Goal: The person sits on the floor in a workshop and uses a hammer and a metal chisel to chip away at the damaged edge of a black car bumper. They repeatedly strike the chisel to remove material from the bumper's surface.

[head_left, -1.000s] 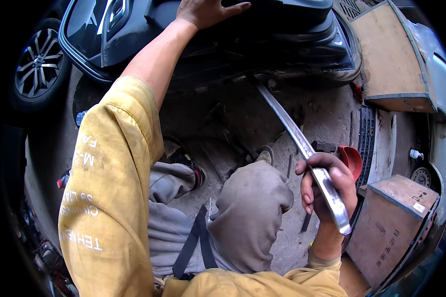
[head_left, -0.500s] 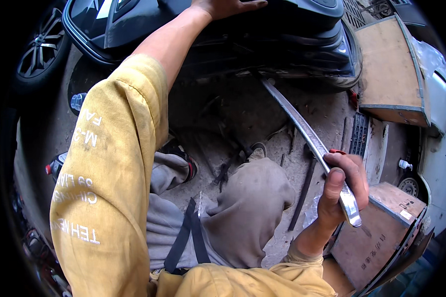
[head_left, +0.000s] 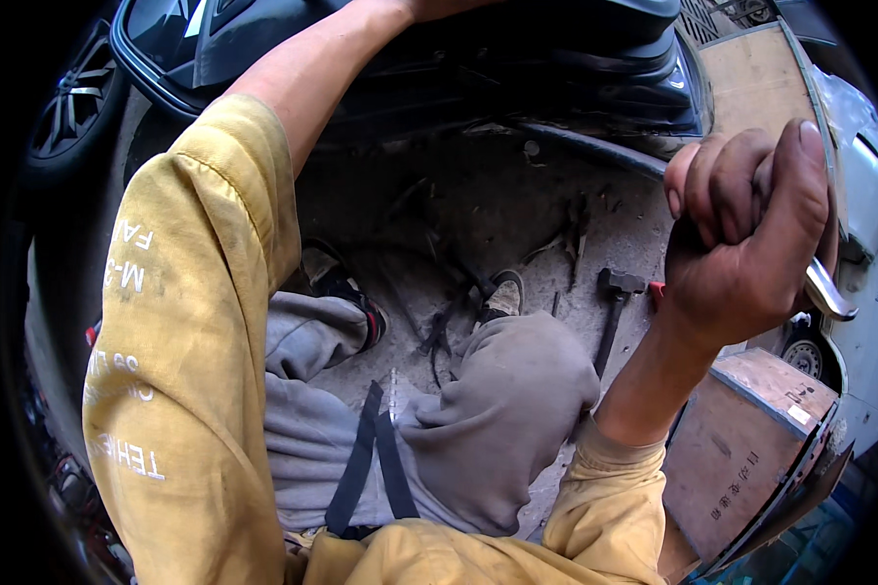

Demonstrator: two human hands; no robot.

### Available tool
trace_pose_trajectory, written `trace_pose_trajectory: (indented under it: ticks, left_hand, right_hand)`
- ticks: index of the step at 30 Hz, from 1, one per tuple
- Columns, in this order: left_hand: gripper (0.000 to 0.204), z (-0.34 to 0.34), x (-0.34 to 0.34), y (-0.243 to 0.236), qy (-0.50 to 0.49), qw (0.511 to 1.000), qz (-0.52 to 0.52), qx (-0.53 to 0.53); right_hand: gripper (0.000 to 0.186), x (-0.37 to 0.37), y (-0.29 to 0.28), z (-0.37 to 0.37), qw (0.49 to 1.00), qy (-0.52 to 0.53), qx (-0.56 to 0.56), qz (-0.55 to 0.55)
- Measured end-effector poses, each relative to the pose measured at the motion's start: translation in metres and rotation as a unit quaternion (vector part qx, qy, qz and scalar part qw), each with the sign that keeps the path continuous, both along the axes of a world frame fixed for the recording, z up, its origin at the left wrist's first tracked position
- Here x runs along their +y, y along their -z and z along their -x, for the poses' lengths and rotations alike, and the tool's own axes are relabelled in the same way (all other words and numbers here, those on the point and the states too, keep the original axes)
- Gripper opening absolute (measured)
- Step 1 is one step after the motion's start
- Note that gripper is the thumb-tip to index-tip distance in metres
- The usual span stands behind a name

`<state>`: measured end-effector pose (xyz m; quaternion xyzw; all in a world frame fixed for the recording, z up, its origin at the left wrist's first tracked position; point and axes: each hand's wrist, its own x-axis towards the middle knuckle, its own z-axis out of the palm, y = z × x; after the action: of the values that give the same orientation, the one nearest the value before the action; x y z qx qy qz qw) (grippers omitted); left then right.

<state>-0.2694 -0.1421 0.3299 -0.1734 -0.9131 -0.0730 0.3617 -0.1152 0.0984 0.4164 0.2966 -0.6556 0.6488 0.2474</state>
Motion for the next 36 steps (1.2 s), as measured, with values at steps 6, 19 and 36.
trace_pose_trajectory:
  ticks: [6,19,36]
  left_hand:
    - [0.058,0.001,-0.001,0.0,-0.001,1.0,0.026,0.004]
    - [0.06,-0.001,0.0,-0.001,-0.011,1.0,0.025,-0.004]
    - [0.06,0.002,0.001,0.004,0.0,1.0,0.013,0.002]
  right_hand:
    - [0.026,-0.006,-0.012,0.016,0.989,-0.06,0.086,-0.102]
    - [0.046,0.049,0.032,-0.053,0.989,-0.076,-0.09,0.092]
    - [0.014,-0.003,-0.01,0.028,0.902,0.249,0.257,-0.241]
